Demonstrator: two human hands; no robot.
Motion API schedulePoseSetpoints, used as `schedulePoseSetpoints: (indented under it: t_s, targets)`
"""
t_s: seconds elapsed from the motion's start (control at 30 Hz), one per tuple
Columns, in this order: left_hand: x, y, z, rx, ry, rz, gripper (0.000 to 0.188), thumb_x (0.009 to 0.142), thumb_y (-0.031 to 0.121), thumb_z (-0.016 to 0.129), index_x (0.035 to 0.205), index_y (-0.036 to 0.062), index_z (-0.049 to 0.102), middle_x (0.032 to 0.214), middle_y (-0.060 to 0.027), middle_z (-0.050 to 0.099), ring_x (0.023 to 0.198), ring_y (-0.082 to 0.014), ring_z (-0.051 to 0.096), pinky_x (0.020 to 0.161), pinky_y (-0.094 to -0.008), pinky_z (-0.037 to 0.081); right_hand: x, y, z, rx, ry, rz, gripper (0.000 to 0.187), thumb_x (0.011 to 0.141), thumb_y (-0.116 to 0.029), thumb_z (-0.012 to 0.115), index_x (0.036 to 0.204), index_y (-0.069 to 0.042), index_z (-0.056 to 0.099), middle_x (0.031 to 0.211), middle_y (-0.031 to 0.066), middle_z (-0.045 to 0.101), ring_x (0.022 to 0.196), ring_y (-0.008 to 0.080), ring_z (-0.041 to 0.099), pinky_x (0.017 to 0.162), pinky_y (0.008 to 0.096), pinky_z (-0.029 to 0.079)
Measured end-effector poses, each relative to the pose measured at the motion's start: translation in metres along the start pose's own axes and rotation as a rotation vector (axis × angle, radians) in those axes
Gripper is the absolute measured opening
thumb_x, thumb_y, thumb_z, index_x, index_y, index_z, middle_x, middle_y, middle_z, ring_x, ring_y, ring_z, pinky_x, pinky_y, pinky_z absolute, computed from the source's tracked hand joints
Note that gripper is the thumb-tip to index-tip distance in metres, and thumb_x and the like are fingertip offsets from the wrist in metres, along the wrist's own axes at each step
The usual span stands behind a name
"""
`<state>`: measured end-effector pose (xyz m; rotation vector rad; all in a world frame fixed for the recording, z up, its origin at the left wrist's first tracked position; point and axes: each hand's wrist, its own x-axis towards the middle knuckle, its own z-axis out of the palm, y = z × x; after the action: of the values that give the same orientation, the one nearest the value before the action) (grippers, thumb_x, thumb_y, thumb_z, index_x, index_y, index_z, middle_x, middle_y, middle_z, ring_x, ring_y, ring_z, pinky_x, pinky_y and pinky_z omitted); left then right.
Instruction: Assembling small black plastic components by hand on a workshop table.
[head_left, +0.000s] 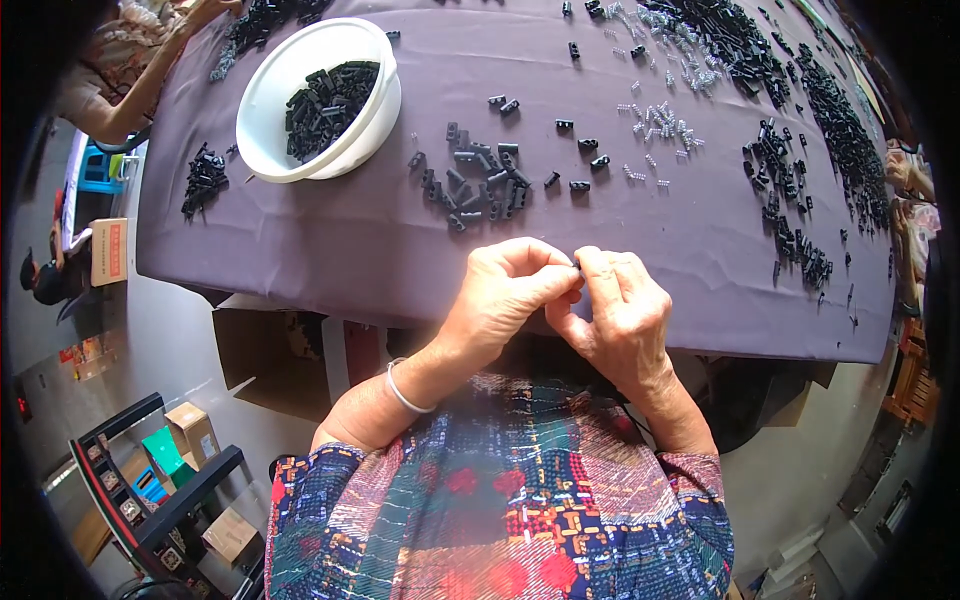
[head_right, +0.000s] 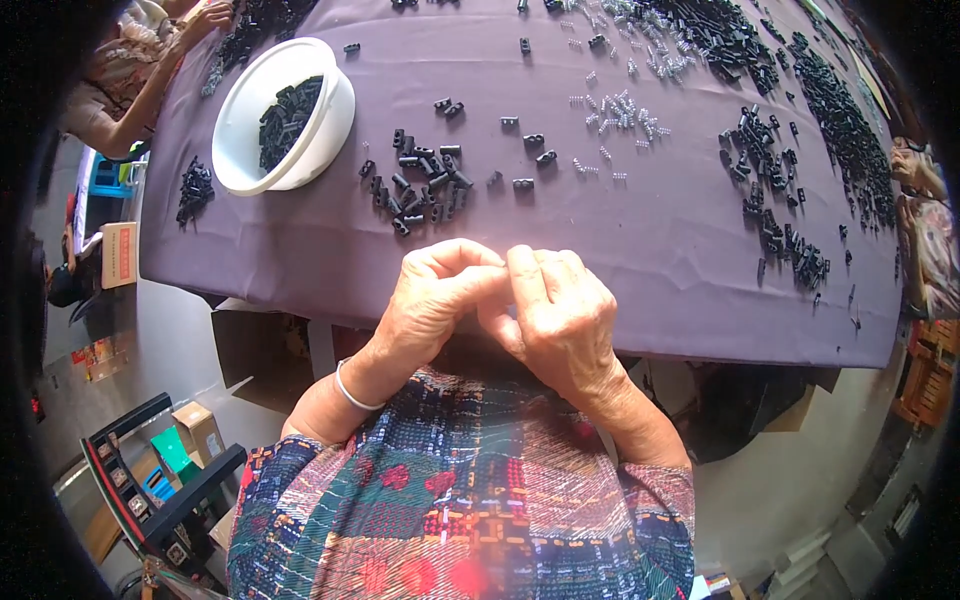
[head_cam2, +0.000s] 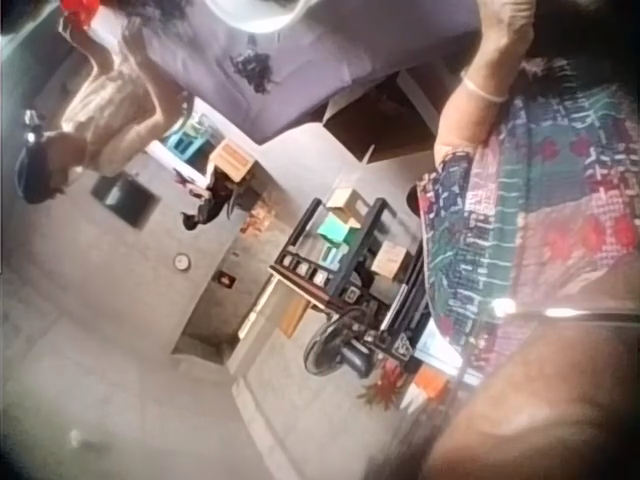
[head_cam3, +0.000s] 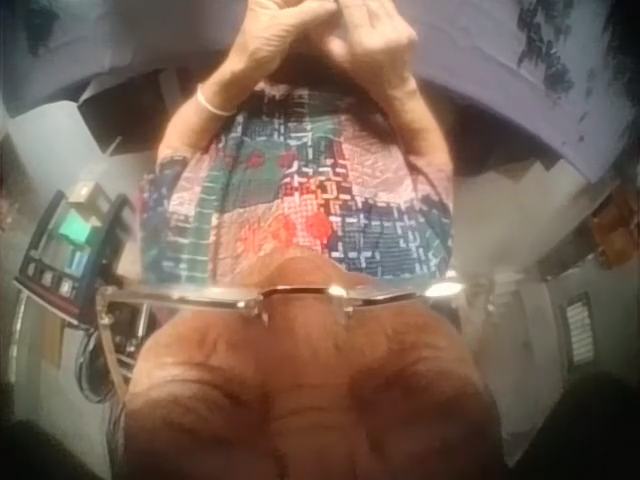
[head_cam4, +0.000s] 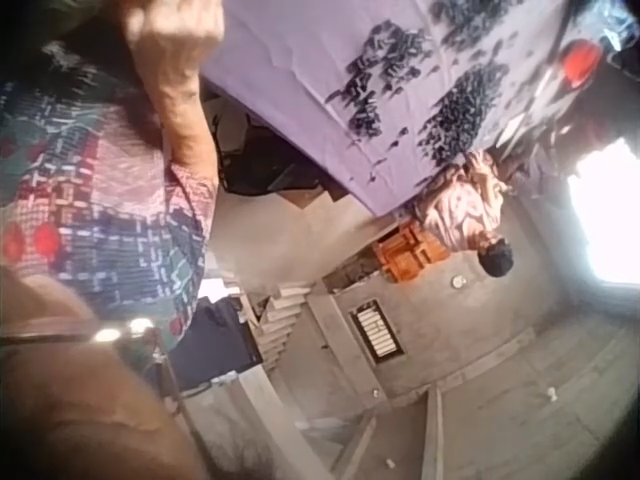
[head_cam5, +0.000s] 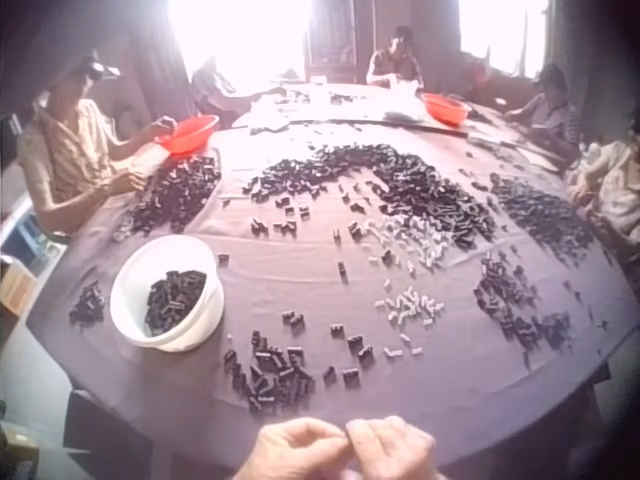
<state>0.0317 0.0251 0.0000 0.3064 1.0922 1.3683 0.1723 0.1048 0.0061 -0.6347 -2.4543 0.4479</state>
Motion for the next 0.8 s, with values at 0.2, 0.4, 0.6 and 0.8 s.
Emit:
schedulePoseSetpoints:
  t_s: [0.2, 0.4, 0.6, 0.8]
  targets:
    - [0.0, 0.001, 0.003, 0.059, 0.006, 0.028, 0.011, 0.088, 0.008, 0.069, 0.09, -0.0023, 0.066, 0.083, -0.006, 0.068, 0.074, -0.0094, 0.063, 0.067, -0.0233, 0.053, -0.002, -0.002, -0.003, -0.005, -0.018, 0.021, 0.042, 0.064, -0.008, 0.078, 0.1, 0.002, 0.061, 0.084, 0.0142, 0.064, 0.075, 0.0308, 0.064, 0.062, 0.0376, 0.054]
    - [-0.001, 0.003, 0.005, 0.101, -0.014, 0.012, 0.012, 0.086, 0.008, 0.069, 0.093, -0.0019, 0.066, 0.083, -0.0038, 0.067, 0.073, -0.0088, 0.062, 0.068, -0.0235, 0.05, -0.005, 0.001, 0.0, 0.023, 0.012, 0.019, 0.039, 0.065, -0.005, 0.076, 0.099, 0.004, 0.06, 0.081, 0.0147, 0.063, 0.071, 0.0312, 0.063, 0.06, 0.0376, 0.053]
    - [-0.002, -0.001, 0.002, 0.003, -0.076, -0.014, 0.016, 0.094, 0.011, 0.061, 0.103, -0.0024, 0.06, 0.088, -0.0055, 0.066, 0.078, -0.0101, 0.063, 0.071, -0.0233, 0.052, -0.008, 0.016, 0.003, -0.025, 0.07, -0.042, 0.03, 0.066, -0.011, 0.072, 0.088, 0.003, 0.058, 0.068, 0.0114, 0.052, 0.059, 0.0278, 0.054, 0.052, 0.0374, 0.046]
    - [-0.003, -0.007, 0.009, 0.111, 0.009, 0.072, 0.019, 0.095, 0.011, 0.059, 0.108, -0.0014, 0.051, 0.094, -0.0057, 0.062, 0.085, -0.0107, 0.062, 0.072, -0.0238, 0.052, -0.011, 0.025, 0.009, -0.032, 0.088, -0.05, 0.027, 0.067, -0.011, 0.071, 0.086, 0.003, 0.059, 0.068, 0.0112, 0.053, 0.058, 0.0277, 0.054, 0.052, 0.0368, 0.046]
